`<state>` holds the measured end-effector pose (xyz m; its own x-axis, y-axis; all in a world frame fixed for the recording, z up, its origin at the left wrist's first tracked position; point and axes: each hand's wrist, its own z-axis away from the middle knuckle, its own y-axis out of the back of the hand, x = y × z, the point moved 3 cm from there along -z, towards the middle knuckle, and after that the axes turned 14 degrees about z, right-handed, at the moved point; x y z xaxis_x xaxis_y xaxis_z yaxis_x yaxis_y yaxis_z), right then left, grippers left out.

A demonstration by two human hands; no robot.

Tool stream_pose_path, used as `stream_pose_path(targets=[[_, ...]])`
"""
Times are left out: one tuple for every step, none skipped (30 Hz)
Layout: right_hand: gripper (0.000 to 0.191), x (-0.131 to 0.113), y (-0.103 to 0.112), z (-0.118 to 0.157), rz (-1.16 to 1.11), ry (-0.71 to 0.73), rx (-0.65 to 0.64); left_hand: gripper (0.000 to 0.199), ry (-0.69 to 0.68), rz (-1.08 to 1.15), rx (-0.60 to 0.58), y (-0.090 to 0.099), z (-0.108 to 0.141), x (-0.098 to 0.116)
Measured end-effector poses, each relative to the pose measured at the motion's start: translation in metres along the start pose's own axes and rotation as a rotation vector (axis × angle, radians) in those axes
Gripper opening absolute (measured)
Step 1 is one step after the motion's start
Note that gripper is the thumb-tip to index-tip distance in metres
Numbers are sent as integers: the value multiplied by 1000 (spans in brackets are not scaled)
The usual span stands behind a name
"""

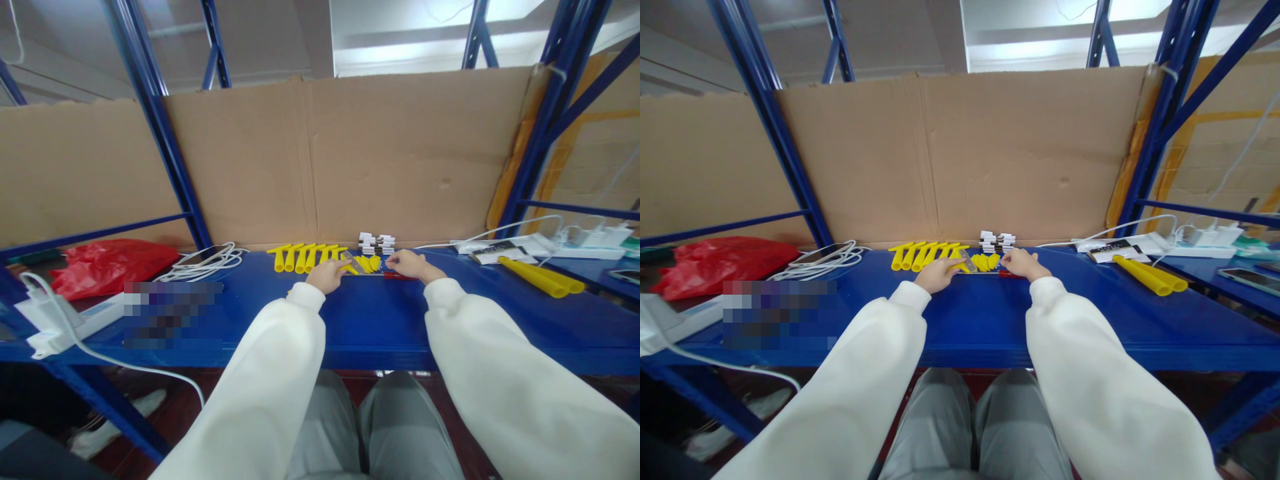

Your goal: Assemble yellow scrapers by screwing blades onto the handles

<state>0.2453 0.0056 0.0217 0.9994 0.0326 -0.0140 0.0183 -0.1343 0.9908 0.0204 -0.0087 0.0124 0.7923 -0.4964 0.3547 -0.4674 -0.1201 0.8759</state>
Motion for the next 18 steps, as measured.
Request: stream_pose_path(targets=[[30,-7,-1,-3,21,3,3,44,-3,2,-1,0,0,0],[29,-14,-1,-5,48,9,2,44,-8,5,-4,-1,0,-1],[28,-21,-2,-8,78,21,0,44,-13,8,-9,-1,-1,-1],[28,-26,-3,-10,107,31,-5,44,-18,11,-13,-2,-1,-1],[28,-31,-4,-12,132,37,-10,44,-22,13,-16,-2,-1,-2],[29,-34,-4,-14,153,40,-13,43,-26,16,-18,-3,-2,-2],[31,-37,-4,-15,170,38,-14,43,-29,18,-17,-3,-2,-2],[33,-40,-4,-16,184,34,-13,43,-32,20,-17,-3,-2,-2],[37,-42,-4,-16,198,28,-10,43,-33,21,-16,-3,-2,-2],[40,-43,-5,-17,214,19,-7,43,-34,22,-15,-3,-2,-2],[42,-44,-5,-17,229,9,-3,43,-32,22,-16,-3,-2,-1],[43,-45,-5,-16,243,-1,1,43,-29,22,-19,-3,-1,-1],[43,-46,-5,-16,255,-10,7,44,-25,23,-23,-3,-1,0],[42,-46,-5,-15,263,-17,14,44,-20,24,-27,-2,-1,0],[41,-47,-6,-15,271,-21,24,44,-18,25,-30,-2,0,1],[41,-47,-6,-15,278,-22,34,44,-17,27,-31,-2,0,1],[40,-47,-6,-14,287,-23,43,44,-18,29,-29,-2,0,1],[40,-47,-6,-14,297,-24,48,44,-21,30,-27,-2,0,1]])
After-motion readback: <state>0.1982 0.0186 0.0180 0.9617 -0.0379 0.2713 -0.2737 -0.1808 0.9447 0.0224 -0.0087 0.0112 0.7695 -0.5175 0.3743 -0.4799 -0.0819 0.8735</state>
